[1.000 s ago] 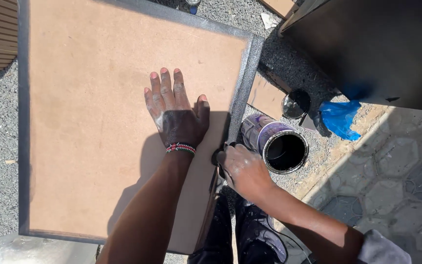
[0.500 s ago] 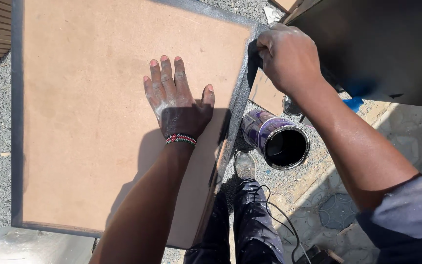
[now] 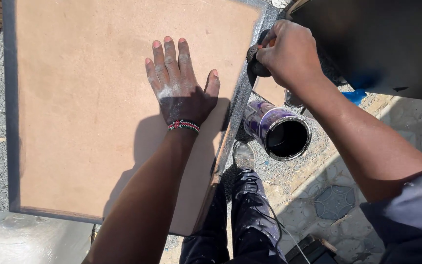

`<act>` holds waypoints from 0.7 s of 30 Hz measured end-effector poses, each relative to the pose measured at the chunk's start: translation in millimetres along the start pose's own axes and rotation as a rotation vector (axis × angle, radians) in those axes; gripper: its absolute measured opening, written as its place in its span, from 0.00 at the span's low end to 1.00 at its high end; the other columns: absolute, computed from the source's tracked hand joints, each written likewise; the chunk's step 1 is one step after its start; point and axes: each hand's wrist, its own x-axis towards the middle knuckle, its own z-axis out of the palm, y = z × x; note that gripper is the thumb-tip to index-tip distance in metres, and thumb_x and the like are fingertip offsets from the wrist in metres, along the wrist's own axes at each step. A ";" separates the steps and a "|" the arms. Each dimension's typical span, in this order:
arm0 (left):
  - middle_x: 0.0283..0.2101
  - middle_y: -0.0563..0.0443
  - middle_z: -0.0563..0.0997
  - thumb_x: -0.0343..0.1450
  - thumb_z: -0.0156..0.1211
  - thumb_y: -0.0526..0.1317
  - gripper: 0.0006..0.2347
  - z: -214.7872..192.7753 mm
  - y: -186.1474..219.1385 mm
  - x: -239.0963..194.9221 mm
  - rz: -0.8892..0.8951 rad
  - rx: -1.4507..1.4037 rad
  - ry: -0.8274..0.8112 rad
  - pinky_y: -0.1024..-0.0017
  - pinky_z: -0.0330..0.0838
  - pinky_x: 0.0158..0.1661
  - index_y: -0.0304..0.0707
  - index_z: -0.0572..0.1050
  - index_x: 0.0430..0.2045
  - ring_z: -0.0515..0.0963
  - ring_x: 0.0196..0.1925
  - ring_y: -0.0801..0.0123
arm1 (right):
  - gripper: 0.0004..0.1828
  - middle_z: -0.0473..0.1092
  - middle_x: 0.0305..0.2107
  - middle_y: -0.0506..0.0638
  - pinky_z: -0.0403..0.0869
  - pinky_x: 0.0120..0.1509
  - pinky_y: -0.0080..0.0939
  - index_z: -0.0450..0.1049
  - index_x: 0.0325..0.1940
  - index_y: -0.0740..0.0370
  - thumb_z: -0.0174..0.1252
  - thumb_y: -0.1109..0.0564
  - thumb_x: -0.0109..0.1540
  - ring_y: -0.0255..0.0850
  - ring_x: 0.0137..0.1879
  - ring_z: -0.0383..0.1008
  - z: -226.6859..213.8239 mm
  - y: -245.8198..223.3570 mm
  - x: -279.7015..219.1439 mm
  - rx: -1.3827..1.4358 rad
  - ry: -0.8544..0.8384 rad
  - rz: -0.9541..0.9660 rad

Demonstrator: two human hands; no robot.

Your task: The person paints the edges and surface of a wooden board with black paint using a sponge. They repeatedly dip the sponge into a paint can and apply the paint to the board, covering the edges and then the main surface area.

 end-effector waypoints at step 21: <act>0.92 0.37 0.58 0.82 0.69 0.69 0.44 -9.4 3.0 1.9 -0.044 0.063 -0.178 0.33 0.47 0.91 0.41 0.64 0.90 0.50 0.94 0.40 | 0.18 0.68 0.17 0.44 0.60 0.29 0.51 0.68 0.23 0.51 0.72 0.55 0.60 0.35 0.26 0.59 13.8 -60.0 -83.7 0.323 -0.155 0.562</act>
